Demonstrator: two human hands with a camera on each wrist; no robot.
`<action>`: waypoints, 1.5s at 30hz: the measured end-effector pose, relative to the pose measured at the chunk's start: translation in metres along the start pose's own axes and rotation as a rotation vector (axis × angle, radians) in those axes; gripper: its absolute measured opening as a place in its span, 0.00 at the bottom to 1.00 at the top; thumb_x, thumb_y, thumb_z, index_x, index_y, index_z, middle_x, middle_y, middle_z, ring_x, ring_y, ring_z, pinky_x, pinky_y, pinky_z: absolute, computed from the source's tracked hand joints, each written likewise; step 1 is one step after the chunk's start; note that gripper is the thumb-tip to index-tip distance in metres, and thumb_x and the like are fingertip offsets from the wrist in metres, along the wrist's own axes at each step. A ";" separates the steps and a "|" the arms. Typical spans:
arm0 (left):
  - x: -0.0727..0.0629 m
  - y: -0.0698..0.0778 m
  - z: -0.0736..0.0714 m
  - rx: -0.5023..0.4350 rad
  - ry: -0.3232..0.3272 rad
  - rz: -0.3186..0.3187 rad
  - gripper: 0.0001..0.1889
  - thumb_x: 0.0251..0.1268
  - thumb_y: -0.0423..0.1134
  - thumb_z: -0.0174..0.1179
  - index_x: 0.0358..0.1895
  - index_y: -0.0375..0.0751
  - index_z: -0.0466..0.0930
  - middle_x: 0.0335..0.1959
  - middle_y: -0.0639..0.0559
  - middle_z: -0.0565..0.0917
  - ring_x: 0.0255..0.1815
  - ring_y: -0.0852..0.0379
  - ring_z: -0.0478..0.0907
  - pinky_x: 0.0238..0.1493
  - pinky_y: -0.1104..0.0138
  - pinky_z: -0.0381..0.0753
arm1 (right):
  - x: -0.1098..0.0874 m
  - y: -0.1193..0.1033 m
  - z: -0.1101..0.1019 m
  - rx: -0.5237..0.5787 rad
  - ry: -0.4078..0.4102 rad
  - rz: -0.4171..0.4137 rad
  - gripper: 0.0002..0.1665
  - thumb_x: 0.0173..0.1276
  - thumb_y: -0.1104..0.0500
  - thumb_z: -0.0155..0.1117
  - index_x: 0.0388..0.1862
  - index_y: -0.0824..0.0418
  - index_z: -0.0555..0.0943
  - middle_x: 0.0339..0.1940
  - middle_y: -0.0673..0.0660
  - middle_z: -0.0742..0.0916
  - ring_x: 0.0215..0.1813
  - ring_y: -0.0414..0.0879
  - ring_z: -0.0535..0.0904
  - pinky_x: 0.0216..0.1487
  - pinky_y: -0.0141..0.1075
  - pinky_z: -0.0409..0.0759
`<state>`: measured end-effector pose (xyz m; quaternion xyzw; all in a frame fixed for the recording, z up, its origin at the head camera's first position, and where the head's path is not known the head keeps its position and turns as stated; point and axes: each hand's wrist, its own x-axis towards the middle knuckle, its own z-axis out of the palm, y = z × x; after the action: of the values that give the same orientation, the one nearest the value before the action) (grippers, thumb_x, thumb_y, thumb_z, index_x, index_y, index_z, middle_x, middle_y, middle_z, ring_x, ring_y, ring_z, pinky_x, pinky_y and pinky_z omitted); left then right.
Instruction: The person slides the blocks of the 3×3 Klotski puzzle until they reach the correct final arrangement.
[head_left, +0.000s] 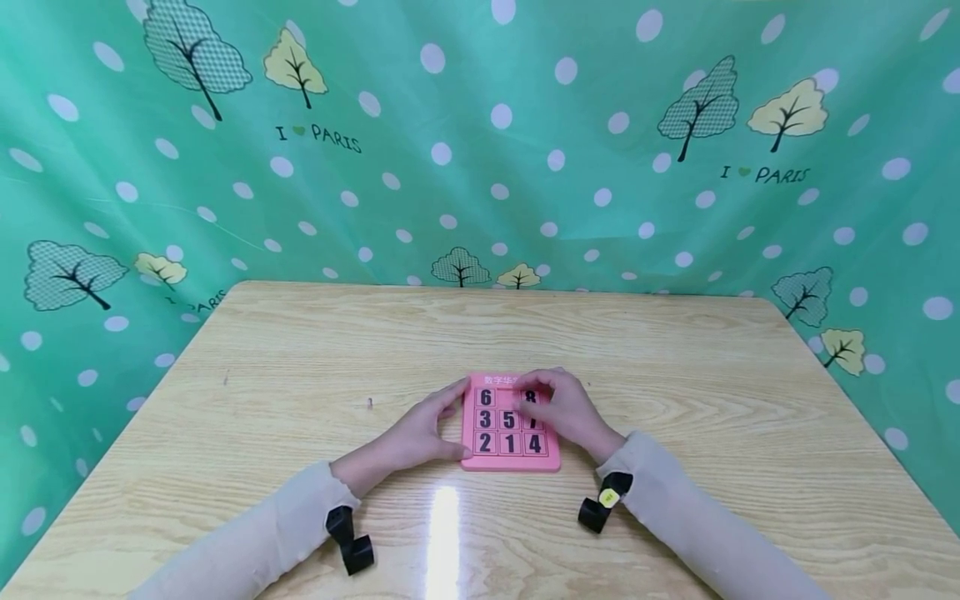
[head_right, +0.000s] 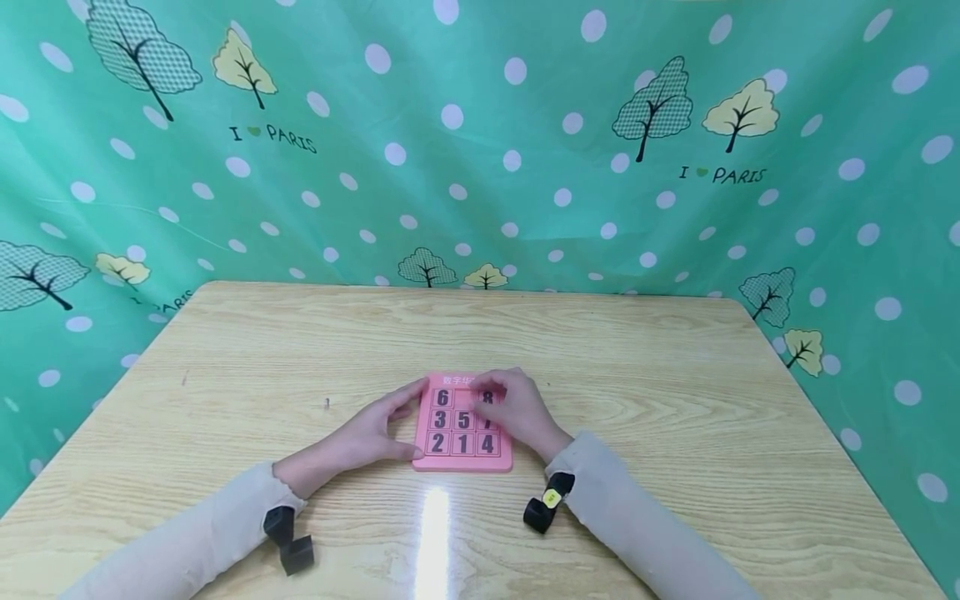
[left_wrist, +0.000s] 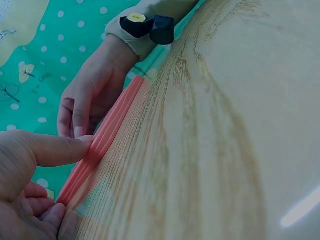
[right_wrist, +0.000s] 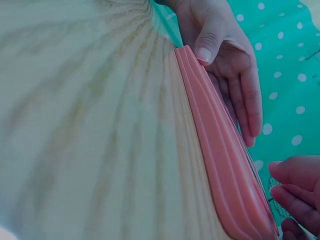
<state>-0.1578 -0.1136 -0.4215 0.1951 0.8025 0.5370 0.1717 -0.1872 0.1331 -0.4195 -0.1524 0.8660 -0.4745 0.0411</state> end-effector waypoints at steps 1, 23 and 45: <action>0.000 0.000 0.000 0.000 -0.002 0.001 0.52 0.45 0.31 0.71 0.74 0.38 0.48 0.75 0.42 0.52 0.70 0.41 0.59 0.70 0.56 0.59 | 0.000 -0.001 0.001 0.006 -0.005 0.000 0.16 0.55 0.62 0.71 0.44 0.56 0.84 0.44 0.51 0.84 0.49 0.47 0.73 0.52 0.41 0.72; -0.001 0.000 0.001 0.008 0.003 -0.002 0.52 0.46 0.32 0.71 0.74 0.38 0.48 0.74 0.41 0.53 0.70 0.41 0.58 0.71 0.55 0.58 | 0.012 -0.022 0.021 0.063 -0.050 -0.009 0.16 0.54 0.63 0.71 0.44 0.59 0.84 0.41 0.51 0.84 0.43 0.45 0.74 0.46 0.36 0.75; -0.001 0.001 0.000 0.029 0.010 -0.002 0.52 0.44 0.32 0.72 0.74 0.40 0.49 0.74 0.42 0.53 0.67 0.40 0.63 0.69 0.54 0.61 | 0.020 -0.032 0.034 0.063 -0.073 -0.010 0.14 0.57 0.63 0.69 0.44 0.59 0.84 0.41 0.51 0.86 0.47 0.45 0.79 0.54 0.41 0.78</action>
<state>-0.1563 -0.1137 -0.4206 0.1940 0.8113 0.5261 0.1655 -0.1912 0.0835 -0.4106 -0.1727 0.8477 -0.4960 0.0748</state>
